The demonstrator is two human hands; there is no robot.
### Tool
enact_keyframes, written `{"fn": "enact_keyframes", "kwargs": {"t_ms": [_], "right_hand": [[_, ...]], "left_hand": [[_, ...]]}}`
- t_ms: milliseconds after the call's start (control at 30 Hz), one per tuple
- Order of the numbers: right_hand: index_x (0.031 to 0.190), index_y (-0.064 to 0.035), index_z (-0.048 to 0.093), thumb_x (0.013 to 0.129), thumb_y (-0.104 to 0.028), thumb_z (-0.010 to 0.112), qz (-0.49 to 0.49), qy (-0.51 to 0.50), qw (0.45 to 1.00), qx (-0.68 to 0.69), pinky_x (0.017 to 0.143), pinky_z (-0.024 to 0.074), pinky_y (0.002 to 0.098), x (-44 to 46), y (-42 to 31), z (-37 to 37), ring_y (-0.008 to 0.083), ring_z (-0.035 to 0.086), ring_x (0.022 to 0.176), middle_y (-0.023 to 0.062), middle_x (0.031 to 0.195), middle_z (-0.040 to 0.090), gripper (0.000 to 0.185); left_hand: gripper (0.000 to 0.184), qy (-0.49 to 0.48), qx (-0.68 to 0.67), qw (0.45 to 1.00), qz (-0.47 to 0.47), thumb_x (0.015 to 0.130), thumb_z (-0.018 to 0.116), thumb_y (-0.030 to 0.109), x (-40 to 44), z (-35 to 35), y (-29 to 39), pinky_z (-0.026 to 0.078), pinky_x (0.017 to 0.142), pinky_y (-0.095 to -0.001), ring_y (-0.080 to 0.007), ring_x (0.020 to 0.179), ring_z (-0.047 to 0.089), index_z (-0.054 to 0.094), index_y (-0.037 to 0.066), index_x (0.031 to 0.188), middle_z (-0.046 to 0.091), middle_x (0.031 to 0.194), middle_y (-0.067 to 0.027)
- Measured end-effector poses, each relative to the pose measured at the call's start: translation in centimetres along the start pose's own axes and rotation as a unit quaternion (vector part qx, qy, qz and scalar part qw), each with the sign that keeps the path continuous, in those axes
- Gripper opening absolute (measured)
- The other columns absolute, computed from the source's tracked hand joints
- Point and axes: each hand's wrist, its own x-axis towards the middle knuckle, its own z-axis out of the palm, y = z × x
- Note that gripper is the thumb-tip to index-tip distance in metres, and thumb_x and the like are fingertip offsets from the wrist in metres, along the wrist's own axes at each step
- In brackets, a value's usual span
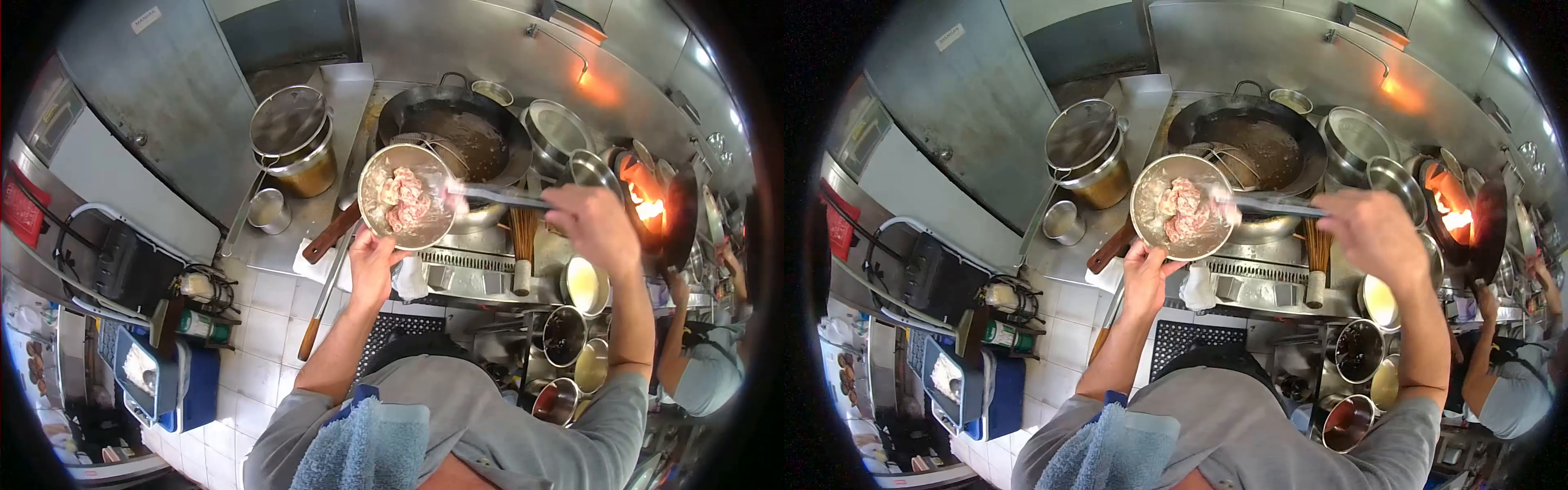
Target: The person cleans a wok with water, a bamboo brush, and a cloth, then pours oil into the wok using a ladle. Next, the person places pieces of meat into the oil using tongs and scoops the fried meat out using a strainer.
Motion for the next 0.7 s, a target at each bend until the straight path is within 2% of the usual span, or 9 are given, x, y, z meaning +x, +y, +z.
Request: {"fn": "enact_keyframes", "kwargs": {"t_ms": [67, 100, 200, 333, 400, 467, 567, 667, 700], "right_hand": [[0.097, -0.0011, 0.068, 0.079, -0.011, 0.067, 0.020, 0.056, 0.998, 0.006, 0.069, 0.0493, 0.0417, 2.0, 1.5, -0.9, 0.0368, 0.063, 0.078, 0.0189, 0.088, 0.066, 0.021], [0.102, -0.0010, 0.067, 0.080, -0.013, 0.066, 0.071, 0.037, 0.997, 0.024, 0.072, 0.0484, 0.0427, 3.3, 1.7, -1.6, 0.0390, 0.062, 0.080, 0.0204, 0.088, 0.065, 0.024], [0.104, -0.0035, 0.067, 0.082, -0.015, 0.064, 0.112, 0.026, 0.992, -0.048, 0.075, 0.0486, 0.0431, 7.8, 5.6, -1.3, 0.0396, 0.061, 0.083, 0.0209, 0.089, 0.065, 0.025], [0.101, -0.0105, 0.071, 0.083, -0.025, 0.064, 0.101, 0.015, 0.988, -0.114, 0.083, 0.0501, 0.0416, 14.6, 12.7, 6.3, 0.0352, 0.064, 0.089, 0.0162, 0.096, 0.068, 0.025], [0.099, -0.0094, 0.071, 0.082, -0.026, 0.062, 0.113, -0.078, 0.979, -0.149, 0.085, 0.0511, 0.0410, 18.3, 14.8, 12.1, 0.0324, 0.065, 0.094, 0.0155, 0.101, 0.068, 0.025], [0.099, -0.0059, 0.069, 0.082, -0.023, 0.059, 0.176, -0.190, 0.945, -0.201, 0.086, 0.0515, 0.0409, 21.3, 14.2, 16.5, 0.0319, 0.064, 0.100, 0.0183, 0.103, 0.067, 0.027], [0.101, -0.0030, 0.068, 0.081, -0.021, 0.057, 0.206, -0.152, 0.954, -0.155, 0.087, 0.0514, 0.0415, 23.4, 16.8, 22.2, 0.0334, 0.064, 0.100, 0.0215, 0.103, 0.066, 0.028], [0.101, -0.0020, 0.067, 0.083, -0.023, 0.056, 0.231, -0.112, 0.960, -0.112, 0.087, 0.0509, 0.0429, 25.0, 17.8, 20.6, 0.0346, 0.064, 0.099, 0.0214, 0.104, 0.066, 0.030], [0.101, -0.0014, 0.067, 0.084, -0.026, 0.057, 0.223, -0.092, 0.964, -0.108, 0.087, 0.0502, 0.0436, 25.6, 18.4, 19.3, 0.0355, 0.063, 0.100, 0.0221, 0.103, 0.066, 0.032]], "left_hand": [[0.009, 0.018, -0.012, 0.999, -0.040, 0.087, 0.053, -0.002, 0.8, 0.6, 0.7, 0.060, 0.077, -0.0376, -0.0184, 0.094, 0.063, 0.059, 0.000, 0.093, 0.059, 0.101, -0.0060], [0.009, 0.018, -0.017, 0.998, -0.052, 0.087, 0.053, -0.001, 1.2, 0.9, 1.0, 0.060, 0.077, -0.0377, -0.0185, 0.093, 0.063, 0.059, 0.001, 0.094, 0.060, 0.100, -0.0065], [0.007, 0.012, -0.016, 0.997, -0.069, 0.089, 0.053, 0.003, 2.1, 0.9, 0.6, 0.059, 0.078, -0.0391, -0.0193, 0.093, 0.063, 0.057, 0.001, 0.093, 0.061, 0.101, -0.0087], [0.007, 0.030, -0.008, 0.995, -0.096, 0.089, 0.050, 0.002, 1.0, 1.3, 1.5, 0.058, 0.081, -0.0419, -0.0208, 0.093, 0.063, 0.056, 0.001, 0.094, 0.061, 0.101, -0.0101], [0.008, 0.038, -0.027, 0.994, -0.104, 0.088, 0.049, 0.000, -0.2, 0.7, 1.2, 0.057, 0.082, -0.0428, -0.0212, 0.093, 0.064, 0.055, 0.001, 0.093, 0.061, 0.101, -0.0104], [0.008, 0.072, -0.025, 0.992, -0.103, 0.086, 0.048, -0.003, -1.3, 1.1, 1.8, 0.058, 0.082, -0.0446, -0.0233, 0.094, 0.064, 0.054, 0.001, 0.089, 0.062, 0.102, -0.0118], [0.009, 0.092, -0.009, 0.991, -0.092, 0.085, 0.046, -0.005, -2.4, 0.1, 2.2, 0.058, 0.082, -0.0462, -0.0254, 0.094, 0.065, 0.053, 0.001, 0.086, 0.062, 0.102, -0.0131], [0.021, 0.116, -0.011, 0.991, -0.064, 0.085, 0.045, -0.002, -3.2, -0.8, 2.4, 0.058, 0.078, -0.0446, -0.0255, 0.094, 0.065, 0.057, -0.003, 0.103, 0.063, 0.106, -0.0154], [0.019, 0.123, -0.004, 0.991, -0.054, 0.086, 0.046, -0.002, -3.2, -1.1, 2.4, 0.058, 0.078, -0.0445, -0.0251, 0.093, 0.065, 0.058, -0.003, 0.101, 0.063, 0.106, -0.0154]]}}
